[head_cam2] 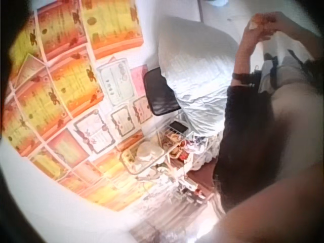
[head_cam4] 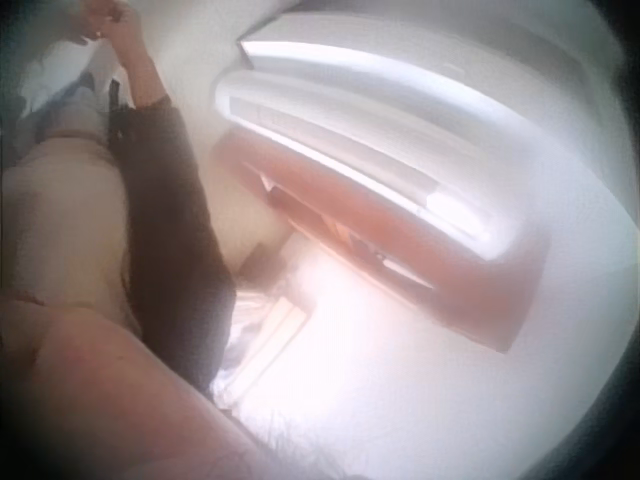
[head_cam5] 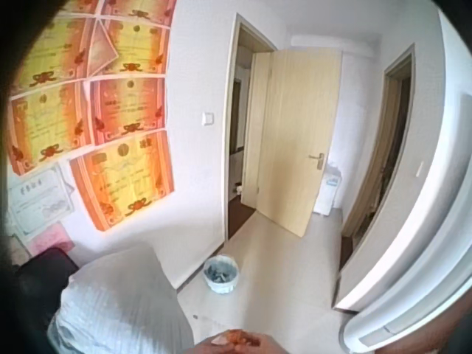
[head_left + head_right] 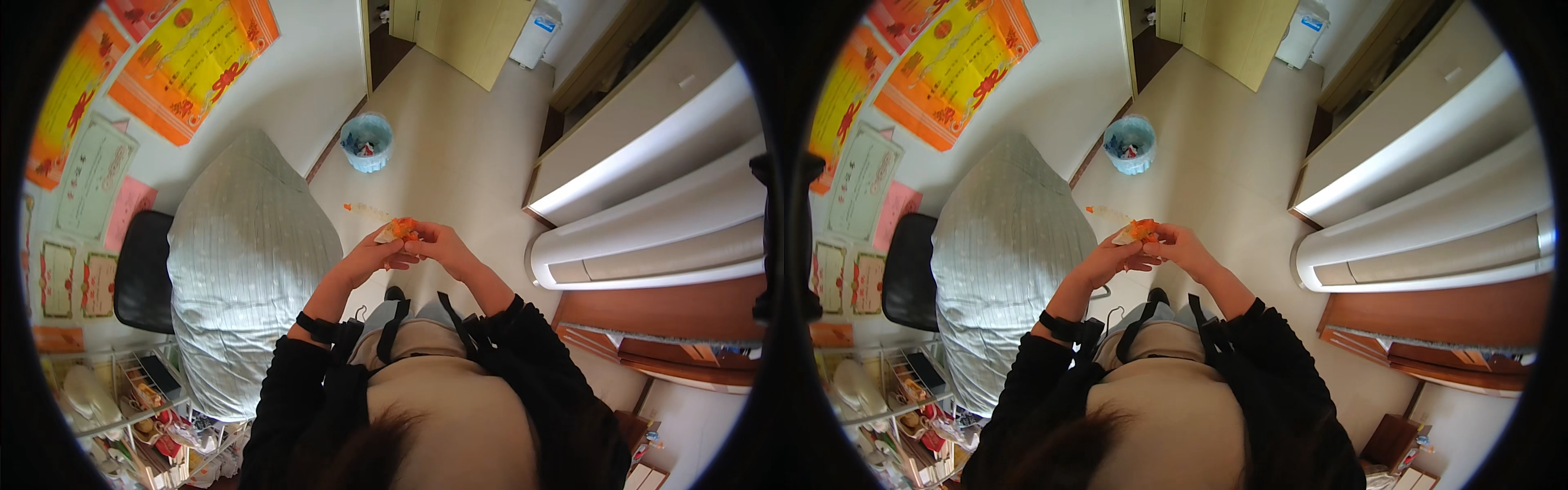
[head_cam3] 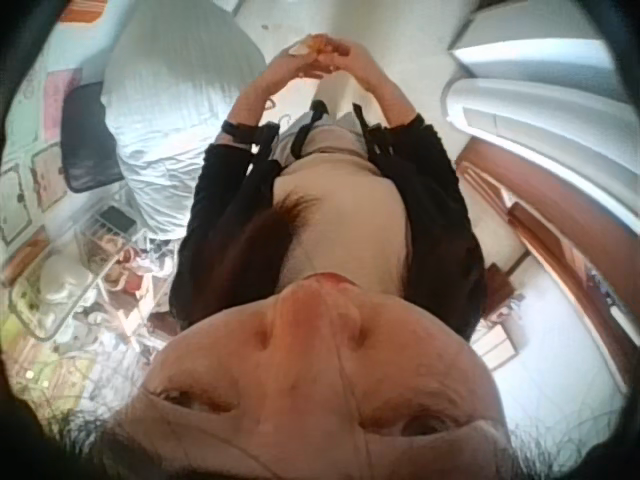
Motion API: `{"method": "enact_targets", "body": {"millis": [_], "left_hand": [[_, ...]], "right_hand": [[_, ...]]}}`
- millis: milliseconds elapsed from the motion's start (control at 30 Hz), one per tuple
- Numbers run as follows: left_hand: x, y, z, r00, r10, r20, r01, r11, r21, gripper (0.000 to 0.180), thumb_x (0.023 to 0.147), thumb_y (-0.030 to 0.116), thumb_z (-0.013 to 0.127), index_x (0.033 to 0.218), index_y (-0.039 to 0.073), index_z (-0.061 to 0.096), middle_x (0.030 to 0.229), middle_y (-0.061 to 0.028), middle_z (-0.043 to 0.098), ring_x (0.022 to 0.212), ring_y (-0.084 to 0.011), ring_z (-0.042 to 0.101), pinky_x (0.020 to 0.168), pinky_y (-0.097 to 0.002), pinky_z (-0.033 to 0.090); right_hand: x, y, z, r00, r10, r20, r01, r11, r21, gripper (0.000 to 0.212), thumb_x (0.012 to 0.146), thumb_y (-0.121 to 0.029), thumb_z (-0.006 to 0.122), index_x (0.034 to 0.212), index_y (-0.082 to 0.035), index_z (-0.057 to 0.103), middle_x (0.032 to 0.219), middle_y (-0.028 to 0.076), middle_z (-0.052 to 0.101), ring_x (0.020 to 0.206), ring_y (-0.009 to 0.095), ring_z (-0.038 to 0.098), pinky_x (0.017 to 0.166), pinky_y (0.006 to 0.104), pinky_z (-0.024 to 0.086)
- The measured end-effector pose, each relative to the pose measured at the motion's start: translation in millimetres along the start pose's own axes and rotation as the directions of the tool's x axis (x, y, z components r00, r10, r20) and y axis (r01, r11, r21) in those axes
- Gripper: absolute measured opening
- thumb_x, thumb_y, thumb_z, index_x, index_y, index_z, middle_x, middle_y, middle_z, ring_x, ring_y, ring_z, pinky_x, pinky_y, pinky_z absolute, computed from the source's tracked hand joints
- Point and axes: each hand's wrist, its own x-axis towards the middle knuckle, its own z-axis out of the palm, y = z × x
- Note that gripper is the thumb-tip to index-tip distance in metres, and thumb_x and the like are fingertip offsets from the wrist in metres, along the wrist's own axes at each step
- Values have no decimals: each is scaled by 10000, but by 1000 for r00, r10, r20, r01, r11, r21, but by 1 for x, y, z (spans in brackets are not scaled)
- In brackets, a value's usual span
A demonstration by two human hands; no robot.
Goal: The person uses a handheld steamer on a patterned bedsheet, then folds a pink and grey duvet into a compact rectangle on the bed. After folding, the person steams the bedsheet again and walks to a desk to pick up a snack wrapper and discard it in a bin.
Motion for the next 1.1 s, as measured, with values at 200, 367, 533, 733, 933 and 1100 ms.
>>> {"method": "enact_targets", "body": {"millis": [200, 367, 533, 733, 933, 1100], "left_hand": [[88, 62, -66, 990, -10, -140, 6, 1000, -28, 482, 977, 231, 529, 1406, 52, 399, 1237, -157, 590, 1085, -314, 627, 895, -388, 525], [154, 69, -140, 882, -25, -470, -37, 992, -123, 537, 966, 204, 528, 1450, 61, 344, 1271, -170, 581, 1108, -281, 609, 893, -365, 510], [224, 93, -192, 649, -176, -740, -112, 940, -322, 552, 927, 171, 518, 1435, 31, 354, 1251, -169, 591, 1052, -261, 626, 875, -339, 515], [316, 92, -247, 479, -339, -810, -162, 872, -461, 457, 919, 146, 531, 1346, 0, 453, 1168, -163, 627, 1025, -240, 631, 855, -332, 520], [363, 69, -273, 342, -388, -856, -261, 836, -483, 430, 924, 151, 544, 1319, -4, 478, 1153, -163, 629, 1023, -236, 629, 855, -327, 516], [359, 31, -266, 245, -488, -838, -271, 795, -543, 409, 931, 137, 530, 1315, 3, 485, 1146, -162, 634, 1028, -237, 630, 855, -328, 519]], "right_hand": [[151, -22, -49, 993, 103, 58, -101, 994, -38, 243, 873, -162, 676, 1069, -20, 659, 847, -16, 616, 729, 70, 533, 669, 233, 421], [318, 16, -116, 997, 59, 48, -55, 995, -81, 204, 851, -161, 688, 963, 8, 662, 798, 8, 638, 670, 78, 547, 619, 241, 446], [506, 64, -230, 930, 296, -215, -353, 883, -310, 267, 753, -237, 745, 842, -1, 657, 690, 51, 648, 617, 130, 592, 562, 270, 465], [675, 139, -298, 957, 122, -263, -285, 551, -784, 411, 668, -321, 750, 877, 20, 656, 812, 206, 675, 804, 362, 657, 714, 426, 513], [763, 194, -297, 957, 147, -252, -291, 415, -862, 439, 671, -333, 749, 917, 16, 645, 896, 220, 676, 886, 392, 648, 778, 444, 512], [805, 222, -296, 964, 179, -199, -252, 357, -900, 515, 658, -351, 776, 990, 13, 628, 969, 218, 660, 908, 393, 641, 801, 450, 519]]}}
